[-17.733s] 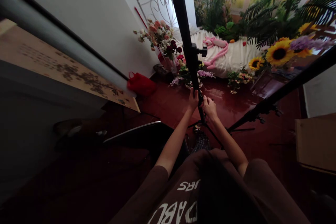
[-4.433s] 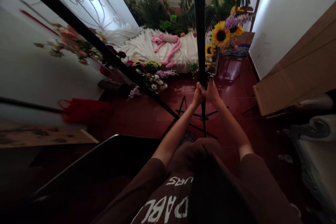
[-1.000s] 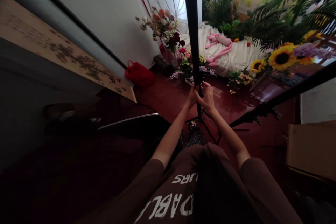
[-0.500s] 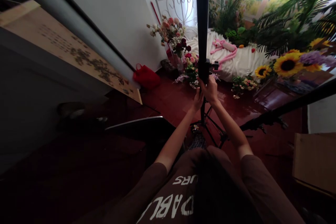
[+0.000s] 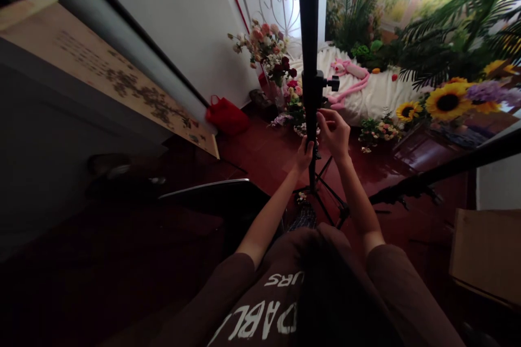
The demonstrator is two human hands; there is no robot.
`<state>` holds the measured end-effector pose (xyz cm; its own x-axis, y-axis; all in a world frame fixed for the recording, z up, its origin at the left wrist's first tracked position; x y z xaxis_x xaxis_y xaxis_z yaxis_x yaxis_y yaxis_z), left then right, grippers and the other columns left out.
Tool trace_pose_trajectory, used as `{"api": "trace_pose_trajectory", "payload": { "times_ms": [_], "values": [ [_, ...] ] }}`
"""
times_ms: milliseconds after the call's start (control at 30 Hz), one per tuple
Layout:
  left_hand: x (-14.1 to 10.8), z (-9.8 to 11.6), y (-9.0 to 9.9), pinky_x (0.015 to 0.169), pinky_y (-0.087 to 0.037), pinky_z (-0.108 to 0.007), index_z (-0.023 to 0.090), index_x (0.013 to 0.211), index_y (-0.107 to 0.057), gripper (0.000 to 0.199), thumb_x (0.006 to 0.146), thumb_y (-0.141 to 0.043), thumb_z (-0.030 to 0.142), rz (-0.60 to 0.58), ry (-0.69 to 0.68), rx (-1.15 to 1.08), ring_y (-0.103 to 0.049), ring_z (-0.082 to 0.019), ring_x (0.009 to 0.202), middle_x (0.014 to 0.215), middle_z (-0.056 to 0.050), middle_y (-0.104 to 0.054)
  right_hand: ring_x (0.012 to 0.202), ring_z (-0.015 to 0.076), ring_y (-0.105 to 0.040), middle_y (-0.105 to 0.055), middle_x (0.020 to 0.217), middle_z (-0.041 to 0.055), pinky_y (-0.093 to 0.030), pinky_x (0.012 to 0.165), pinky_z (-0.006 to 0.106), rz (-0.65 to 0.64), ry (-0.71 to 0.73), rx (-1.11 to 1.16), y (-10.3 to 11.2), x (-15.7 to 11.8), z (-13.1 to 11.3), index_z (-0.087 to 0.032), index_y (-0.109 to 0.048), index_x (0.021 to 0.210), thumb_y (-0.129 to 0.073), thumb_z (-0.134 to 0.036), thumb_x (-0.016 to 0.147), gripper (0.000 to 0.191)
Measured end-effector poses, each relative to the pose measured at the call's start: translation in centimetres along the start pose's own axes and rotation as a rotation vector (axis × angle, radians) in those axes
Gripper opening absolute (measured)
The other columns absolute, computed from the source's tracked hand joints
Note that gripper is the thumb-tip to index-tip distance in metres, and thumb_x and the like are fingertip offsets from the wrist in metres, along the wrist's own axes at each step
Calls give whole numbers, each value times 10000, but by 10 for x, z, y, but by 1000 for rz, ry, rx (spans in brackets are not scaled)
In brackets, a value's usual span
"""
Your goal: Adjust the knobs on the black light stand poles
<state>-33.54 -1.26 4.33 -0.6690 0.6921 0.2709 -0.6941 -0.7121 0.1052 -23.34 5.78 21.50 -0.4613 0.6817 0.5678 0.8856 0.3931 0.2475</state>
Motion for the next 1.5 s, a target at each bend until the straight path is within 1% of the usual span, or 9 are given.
{"api": "trace_pose_trajectory", "payload": {
  "times_ms": [133, 433, 633, 800, 933, 1100, 1200, 1333, 1500],
  "values": [
    [1, 1, 2, 744, -514, -260, 221, 1052, -604, 442, 932, -442, 614, 33, -12, -4, -632, -133, 782, 889, -45, -662, 781, 160, -671, -724, 890, 34, -535, 721, 283, -61, -127, 9, 8, -37, 22, -225, -700, 951, -574, -587, 896, 387],
    [1, -7, -1, 760, -517, -274, 194, 1068, -610, 526, 911, -432, 662, 27, -12, -5, -647, -148, 789, 897, -61, -677, 619, 172, -628, -700, 715, 27, -448, 621, 272, -217, -321, -297, 6, -110, 70, -247, -679, 782, -566, -648, 869, 425],
    [2, -11, -1, 755, -514, -271, 209, 1133, -598, 526, 897, -469, 661, 17, 37, -6, -649, -152, 787, 894, -49, -678, 513, 136, -545, -598, 562, -11, -402, 546, 245, -153, -480, -15, -8, -124, 90, -238, -593, 660, -449, -776, 844, 586],
    [1, -8, 0, 747, -515, -270, 206, 1121, -608, 554, 891, -448, 684, 5, 56, 1, -642, -151, 789, 912, -59, -680, 388, 89, -394, -511, 489, -18, -296, 406, 227, -138, -890, 443, -44, -148, 113, -216, -517, 601, -449, -709, 887, 575],
    [1, -5, 1, 798, -511, -284, 206, 1109, -624, 572, 880, -451, 700, 16, 45, 8, -634, -165, 827, 915, -67, -676, 366, 79, -231, -323, 466, -78, -237, 385, 206, -172, -1072, 891, -67, -157, 97, -229, -404, 607, -414, -418, 983, 421],
    [2, -2, -1, 848, -501, -291, 220, 1151, -615, 591, 884, -424, 712, 22, 21, 0, -623, -159, 833, 941, -61, -673, 410, 113, -234, -289, 473, -73, -320, 470, 217, -49, -1129, 1154, -66, -159, 87, -234, -304, 591, -373, -142, 951, 378],
    [1, -2, -1, 851, -498, -282, 215, 1150, -613, 587, 892, -418, 704, 37, 24, -6, -622, -156, 835, 929, -58, -669, 426, 117, -269, -342, 488, -64, -336, 493, 219, -5, -1168, 1182, -66, -163, 87, -230, -356, 604, -342, -134, 965, 374],
    [-1, -1, 1, 829, -501, -270, 196, 1134, -616, 584, 891, -434, 695, 58, 23, -8, -620, -154, 838, 947, -70, -665, 445, 100, -324, -405, 520, -66, -346, 490, 194, -73, -1147, 1138, -60, -167, 81, -223, -476, 676, -385, -185, 971, 311],
    [-5, 0, -1, 767, -516, -268, 218, 1126, -609, 567, 906, -396, 695, 68, 14, -25, -617, -143, 774, 896, -49, -656, 464, 86, -374, -438, 561, -70, -377, 468, 186, -169, -1076, 981, -24, -189, 80, -230, -504, 701, -544, -310, 897, 216]
  ]
}}
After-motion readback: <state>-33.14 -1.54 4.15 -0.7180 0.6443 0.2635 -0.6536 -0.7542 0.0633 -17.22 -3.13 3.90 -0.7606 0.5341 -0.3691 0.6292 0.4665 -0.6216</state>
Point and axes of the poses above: each hand's wrist, its own x-axis towards the middle knuckle, its own y-axis out of the back of the hand, z = x × y, the point moved 10 cm from there along x, towards the middle knuckle
